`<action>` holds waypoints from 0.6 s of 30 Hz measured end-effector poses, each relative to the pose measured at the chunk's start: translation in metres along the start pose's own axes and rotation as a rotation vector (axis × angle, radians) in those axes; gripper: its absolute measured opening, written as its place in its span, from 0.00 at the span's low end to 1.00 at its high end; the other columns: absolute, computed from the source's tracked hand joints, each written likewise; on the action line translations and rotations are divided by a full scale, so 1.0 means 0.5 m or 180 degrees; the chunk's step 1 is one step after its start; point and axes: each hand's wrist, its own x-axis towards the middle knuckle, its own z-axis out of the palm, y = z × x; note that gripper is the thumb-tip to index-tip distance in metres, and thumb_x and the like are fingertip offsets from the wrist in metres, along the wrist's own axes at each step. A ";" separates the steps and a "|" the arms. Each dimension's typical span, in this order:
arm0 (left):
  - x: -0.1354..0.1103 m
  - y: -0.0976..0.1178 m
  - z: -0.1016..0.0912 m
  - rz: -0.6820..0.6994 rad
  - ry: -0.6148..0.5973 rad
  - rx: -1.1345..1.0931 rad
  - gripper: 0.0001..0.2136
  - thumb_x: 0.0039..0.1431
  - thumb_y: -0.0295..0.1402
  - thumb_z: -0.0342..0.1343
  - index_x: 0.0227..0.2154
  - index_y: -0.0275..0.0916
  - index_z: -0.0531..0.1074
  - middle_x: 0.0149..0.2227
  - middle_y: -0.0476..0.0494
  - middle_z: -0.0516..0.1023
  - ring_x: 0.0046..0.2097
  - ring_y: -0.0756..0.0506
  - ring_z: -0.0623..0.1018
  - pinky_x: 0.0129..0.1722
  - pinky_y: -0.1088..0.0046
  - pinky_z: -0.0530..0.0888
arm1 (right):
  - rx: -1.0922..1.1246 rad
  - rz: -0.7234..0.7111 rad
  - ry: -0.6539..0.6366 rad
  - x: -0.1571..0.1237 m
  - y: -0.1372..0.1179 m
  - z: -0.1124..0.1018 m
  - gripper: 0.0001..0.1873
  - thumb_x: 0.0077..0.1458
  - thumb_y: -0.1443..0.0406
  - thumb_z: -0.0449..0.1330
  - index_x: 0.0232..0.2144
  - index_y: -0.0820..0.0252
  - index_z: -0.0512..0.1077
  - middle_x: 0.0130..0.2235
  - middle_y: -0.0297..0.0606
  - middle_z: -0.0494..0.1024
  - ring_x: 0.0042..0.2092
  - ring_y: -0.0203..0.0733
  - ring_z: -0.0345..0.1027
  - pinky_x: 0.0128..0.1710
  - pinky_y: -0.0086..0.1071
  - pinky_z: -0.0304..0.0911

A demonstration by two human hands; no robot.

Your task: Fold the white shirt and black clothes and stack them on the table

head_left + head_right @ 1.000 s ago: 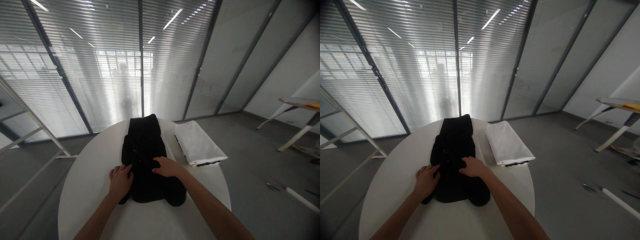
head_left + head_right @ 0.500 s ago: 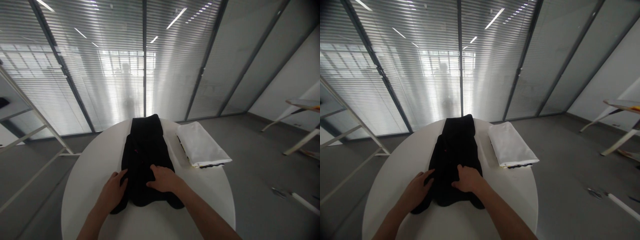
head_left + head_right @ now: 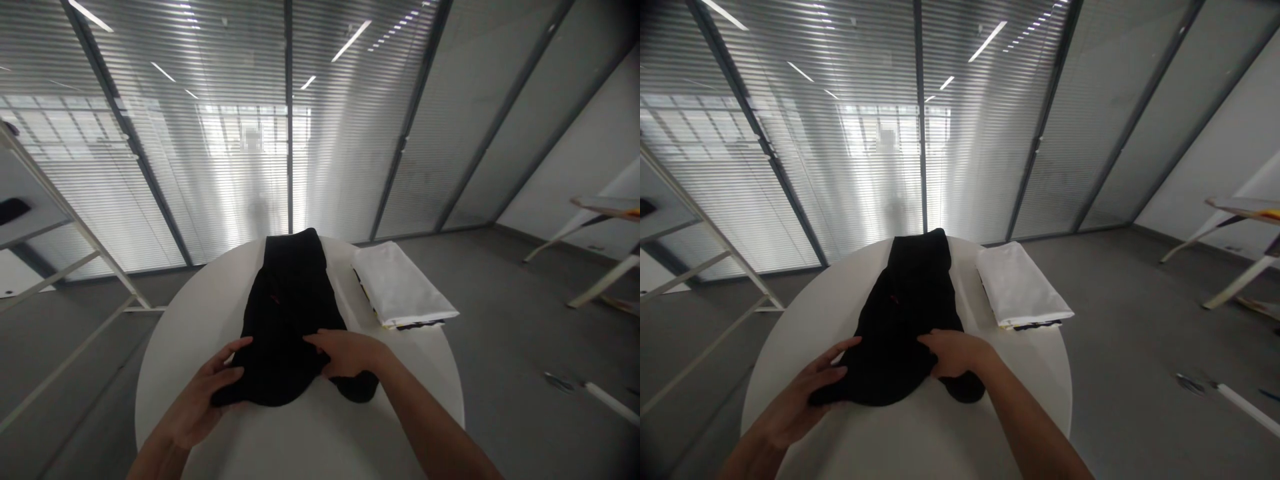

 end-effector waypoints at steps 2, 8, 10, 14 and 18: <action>-0.002 0.008 0.003 -0.0078 0.0194 -0.0144 0.29 0.52 0.38 0.63 0.59 0.48 0.66 0.44 0.45 0.75 0.30 0.51 0.75 0.26 0.76 0.72 | 0.0114 -0.0064 0.0085 -0.020 0.000 -0.025 0.39 0.48 0.62 0.64 0.62 0.53 0.61 0.48 0.42 0.73 0.47 0.48 0.68 0.47 0.37 0.63; -0.005 -0.037 -0.042 0.0241 0.0298 0.1948 0.25 0.52 0.43 0.60 0.55 0.45 0.71 0.48 0.42 0.75 0.46 0.41 0.76 0.45 0.66 0.73 | 0.0421 -0.0182 0.0000 -0.081 0.010 -0.071 0.43 0.49 0.66 0.63 0.66 0.50 0.54 0.53 0.41 0.68 0.42 0.40 0.67 0.41 0.33 0.63; -0.006 -0.054 -0.061 0.0406 0.0476 0.2655 0.24 0.54 0.44 0.56 0.54 0.44 0.72 0.46 0.41 0.76 0.47 0.40 0.76 0.49 0.63 0.70 | 0.0564 -0.0356 0.0095 -0.089 0.010 -0.071 0.39 0.51 0.68 0.61 0.65 0.49 0.56 0.52 0.40 0.68 0.42 0.38 0.67 0.40 0.31 0.63; 0.002 -0.036 -0.064 0.0618 0.0979 0.3329 0.22 0.58 0.48 0.50 0.50 0.42 0.74 0.42 0.41 0.75 0.38 0.43 0.77 0.44 0.63 0.70 | 0.0943 -0.0573 0.0807 -0.074 -0.016 -0.050 0.31 0.55 0.70 0.57 0.60 0.49 0.63 0.49 0.38 0.69 0.45 0.38 0.66 0.43 0.31 0.64; 0.037 0.018 -0.016 0.0531 0.0542 0.2548 0.27 0.62 0.51 0.44 0.57 0.41 0.67 0.32 0.48 0.72 0.26 0.49 0.71 0.29 0.70 0.70 | 0.1392 -0.0812 0.1070 -0.041 -0.061 -0.013 0.29 0.54 0.71 0.58 0.58 0.49 0.65 0.51 0.38 0.69 0.42 0.35 0.66 0.43 0.31 0.65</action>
